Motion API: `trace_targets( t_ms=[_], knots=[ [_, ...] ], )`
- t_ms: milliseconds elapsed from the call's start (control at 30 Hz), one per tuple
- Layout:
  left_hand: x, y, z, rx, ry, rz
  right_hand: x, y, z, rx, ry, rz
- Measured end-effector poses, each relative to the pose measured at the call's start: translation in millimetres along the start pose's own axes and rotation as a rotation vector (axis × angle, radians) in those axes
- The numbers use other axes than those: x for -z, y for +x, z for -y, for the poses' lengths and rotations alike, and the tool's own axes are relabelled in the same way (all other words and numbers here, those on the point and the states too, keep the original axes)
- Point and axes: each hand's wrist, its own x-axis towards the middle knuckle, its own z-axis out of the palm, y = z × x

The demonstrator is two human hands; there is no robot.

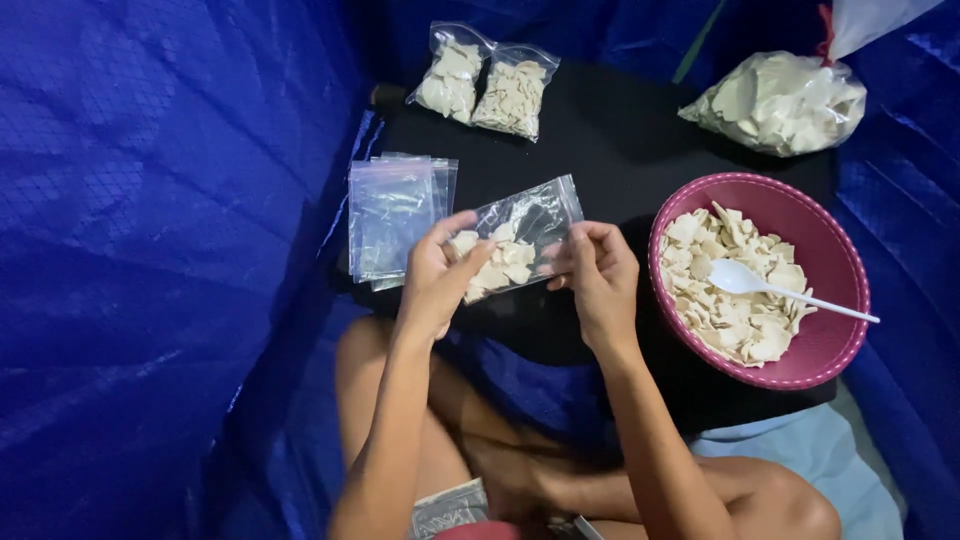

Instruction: Packaging small food flakes into plastic zip bags using a spoon.

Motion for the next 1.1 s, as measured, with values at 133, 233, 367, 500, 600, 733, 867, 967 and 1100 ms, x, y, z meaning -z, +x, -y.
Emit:
trace_targets(
  t_ms=[133,233,367,500,600,733,867,967,1100],
  knots=[
    [-8,-18,14,0.042,-0.106,-0.027,-20,1,28,0.243,-0.133,-0.002],
    [-18,-39,16,0.152,-0.291,-0.022,-38,4,59,0.449,-0.199,0.002],
    [-21,-42,27,0.123,-0.271,0.15,-45,1,82,0.471,-0.204,0.227],
    [-27,-36,22,0.055,-0.312,0.149,-35,2,78,0.228,-0.266,0.351],
    [-27,-31,11,-0.002,-0.161,0.163,-30,0,70,0.269,-0.379,0.305],
    [-32,-32,0,-0.047,-0.126,0.065,-20,1,71,0.323,-0.405,0.292],
    [-39,-37,-9,-0.068,-0.117,0.078,-18,-3,73,0.31,-0.329,0.293],
    [-37,-35,-4,-0.088,-0.1,0.004,-12,-1,63,0.301,-0.307,0.272],
    [-39,-38,-24,-0.235,-0.167,-0.172,-3,-1,31,0.187,-0.148,0.207]
  ],
)
